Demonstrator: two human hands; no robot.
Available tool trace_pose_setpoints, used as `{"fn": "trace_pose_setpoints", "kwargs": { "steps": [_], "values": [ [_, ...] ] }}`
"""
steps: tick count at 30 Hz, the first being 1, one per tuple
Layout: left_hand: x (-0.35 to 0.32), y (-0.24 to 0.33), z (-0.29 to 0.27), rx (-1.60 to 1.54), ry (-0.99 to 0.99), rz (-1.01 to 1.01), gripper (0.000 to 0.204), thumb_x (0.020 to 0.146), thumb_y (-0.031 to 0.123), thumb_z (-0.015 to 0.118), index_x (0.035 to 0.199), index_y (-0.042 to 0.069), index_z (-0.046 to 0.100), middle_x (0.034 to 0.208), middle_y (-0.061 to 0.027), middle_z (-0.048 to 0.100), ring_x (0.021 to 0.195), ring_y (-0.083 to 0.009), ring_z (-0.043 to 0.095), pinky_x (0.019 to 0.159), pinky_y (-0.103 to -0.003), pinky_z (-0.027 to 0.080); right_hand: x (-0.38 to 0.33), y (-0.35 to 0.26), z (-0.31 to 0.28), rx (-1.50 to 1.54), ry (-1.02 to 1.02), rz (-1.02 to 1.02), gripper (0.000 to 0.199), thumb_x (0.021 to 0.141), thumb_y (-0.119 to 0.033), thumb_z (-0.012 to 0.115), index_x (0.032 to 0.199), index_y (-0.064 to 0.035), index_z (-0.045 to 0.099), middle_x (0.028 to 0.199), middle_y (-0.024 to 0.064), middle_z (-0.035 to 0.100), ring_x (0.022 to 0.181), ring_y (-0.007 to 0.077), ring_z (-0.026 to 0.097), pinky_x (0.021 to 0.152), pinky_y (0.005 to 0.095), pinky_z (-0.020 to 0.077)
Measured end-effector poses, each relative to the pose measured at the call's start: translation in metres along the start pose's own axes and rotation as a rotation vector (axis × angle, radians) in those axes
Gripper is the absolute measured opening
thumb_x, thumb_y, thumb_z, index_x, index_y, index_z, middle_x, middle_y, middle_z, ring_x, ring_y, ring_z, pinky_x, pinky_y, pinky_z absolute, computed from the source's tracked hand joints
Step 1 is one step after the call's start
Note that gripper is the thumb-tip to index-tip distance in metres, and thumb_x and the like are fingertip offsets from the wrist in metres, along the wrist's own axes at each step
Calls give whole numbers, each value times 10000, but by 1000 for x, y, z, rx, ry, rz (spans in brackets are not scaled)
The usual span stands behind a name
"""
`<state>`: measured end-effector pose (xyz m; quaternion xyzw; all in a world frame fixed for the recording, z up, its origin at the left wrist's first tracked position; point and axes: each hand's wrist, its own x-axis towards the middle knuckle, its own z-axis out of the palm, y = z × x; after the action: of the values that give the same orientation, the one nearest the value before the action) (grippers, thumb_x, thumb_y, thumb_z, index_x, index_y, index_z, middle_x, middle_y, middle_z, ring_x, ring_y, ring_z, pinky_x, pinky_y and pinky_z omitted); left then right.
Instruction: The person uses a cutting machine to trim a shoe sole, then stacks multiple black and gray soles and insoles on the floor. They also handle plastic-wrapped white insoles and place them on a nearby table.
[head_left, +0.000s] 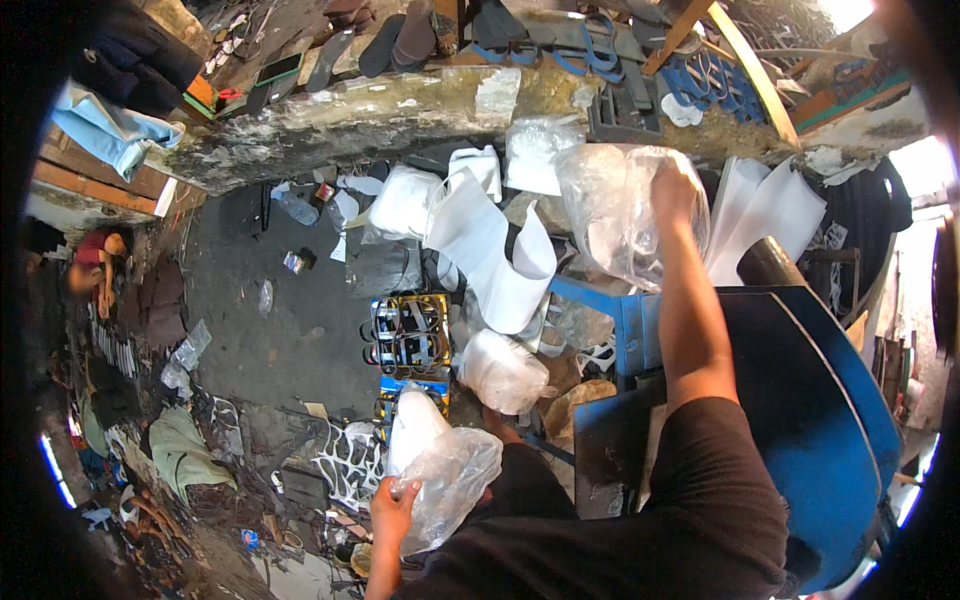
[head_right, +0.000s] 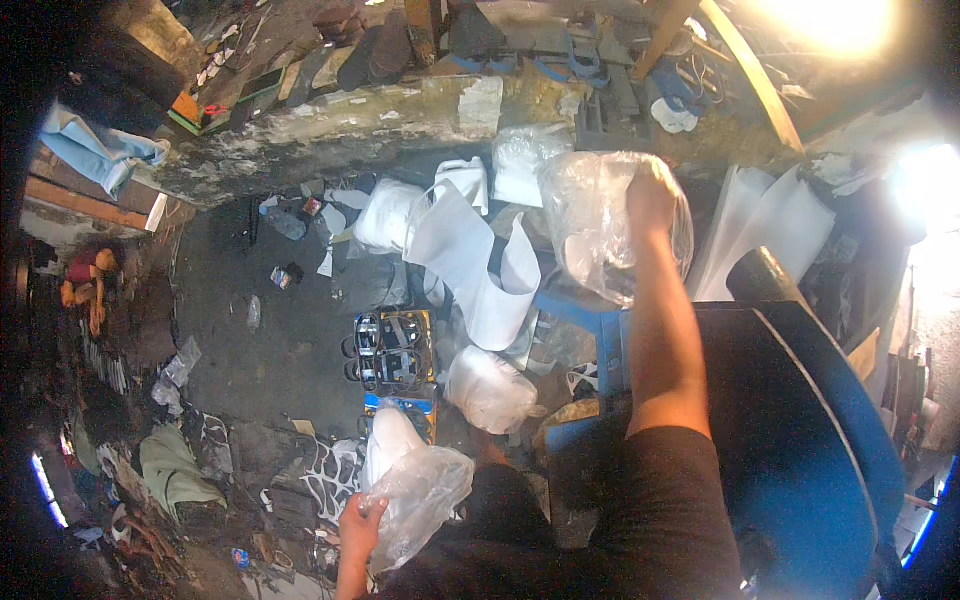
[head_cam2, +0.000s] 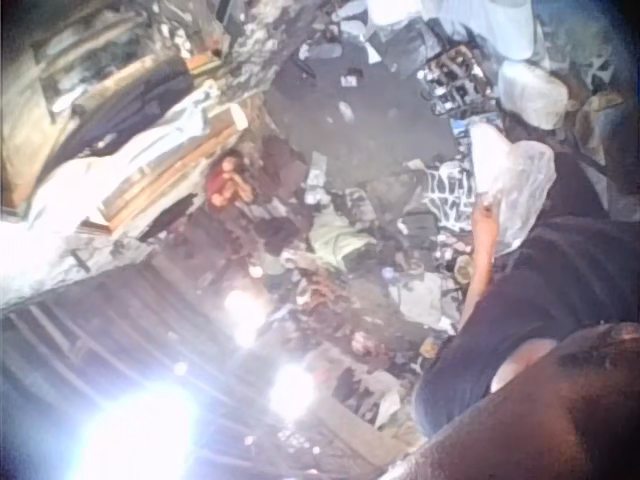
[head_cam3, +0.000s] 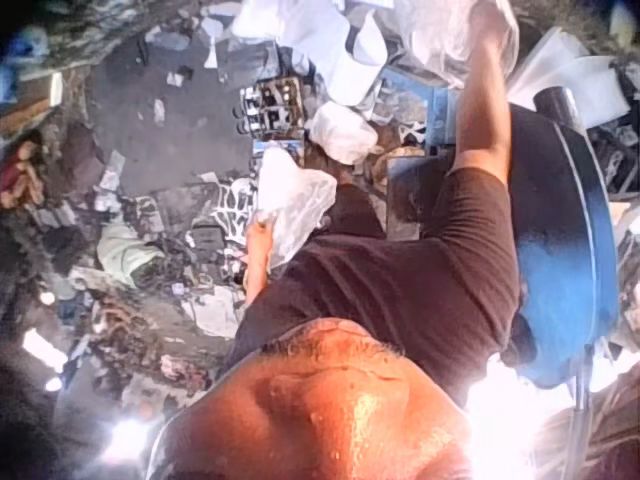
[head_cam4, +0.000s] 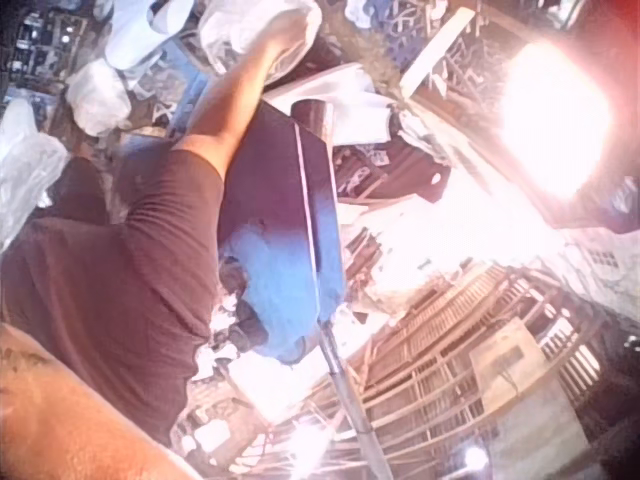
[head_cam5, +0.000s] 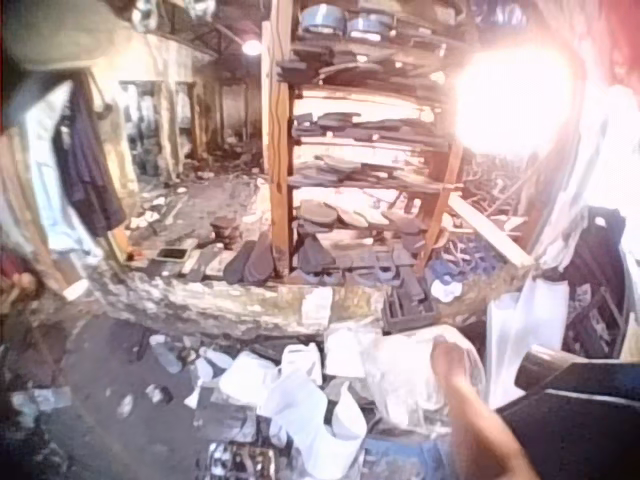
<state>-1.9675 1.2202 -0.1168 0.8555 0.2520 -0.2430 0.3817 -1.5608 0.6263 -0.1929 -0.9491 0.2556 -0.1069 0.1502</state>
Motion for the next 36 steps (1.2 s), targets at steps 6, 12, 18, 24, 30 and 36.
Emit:
{"fn": "trace_pose_setpoints", "kwargs": {
  "steps": [6, 12, 18, 24, 30, 36],
  "values": [
    [-1, 18, -9, -50, -18, 25, 442, 892, 381, 796, 1057, -10, 670, 786, -108, 699, 679, -167, 626, 653, -337, 512, -1, 28, -11, -105, -68, -132, 302, 962, -232, 513, 997, 1, 701, 1056, 235, 715, 950, 389, 686, 864, 488, 524],
    [4, 12, -10, -113, 13, 75, 458, 887, 402, 797, 1050, -7, 669, 775, -118, 699, 667, -179, 626, 648, -342, 511, 3, 12, -45, -339, -328, -391, 310, 1007, -206, 500, 1101, 34, 672, 1140, 175, 706, 1085, 321, 652, 958, 412, 499],
    [9, 10, -3, -55, 2, 195, 487, 874, 414, 806, 1069, -7, 657, 766, -133, 668, 650, -215, 592, 637, -367, 496, -47, 29, -10, -285, -684, -255, 265, 1025, -230, 494, 1017, -25, 661, 973, 102, 624, 909, 250, 598, 794, 375, 474],
    [8, 39, -6, -44, -61, 164, 473, 863, 377, 822, 1098, -2, 663, 820, -147, 705, 681, -206, 637, 655, -352, 510, -122, 110, 61, 110, -283, 181, 267, 1041, -270, 494, 906, -98, 647, 766, -3, 532, 677, 153, 543, 587, 334, 451],
    [2, 62, -17, -80, -52, 121, 462, 862, 363, 820, 1126, 18, 664, 847, -134, 712, 709, -194, 635, 674, -343, 506, -69, 32, 18, 1595, -115, 325, 313, 1055, -301, 502, 1147, -64, 684, 805, -30, 602, 629, 109, 547, 551, 293, 476],
    [23, 88, -4, -57, 70, 523, 621, 835, 465, 820, 1326, 147, 612, 712, -166, 654, 588, -294, 625, 581, -394, 497, -93, -70, -97, 132, 73, -271, 300, 939, -131, 524, 1124, -45, 744, 1010, 174, 729, 825, 269, 701, 756, 369, 538]
  ]
}}
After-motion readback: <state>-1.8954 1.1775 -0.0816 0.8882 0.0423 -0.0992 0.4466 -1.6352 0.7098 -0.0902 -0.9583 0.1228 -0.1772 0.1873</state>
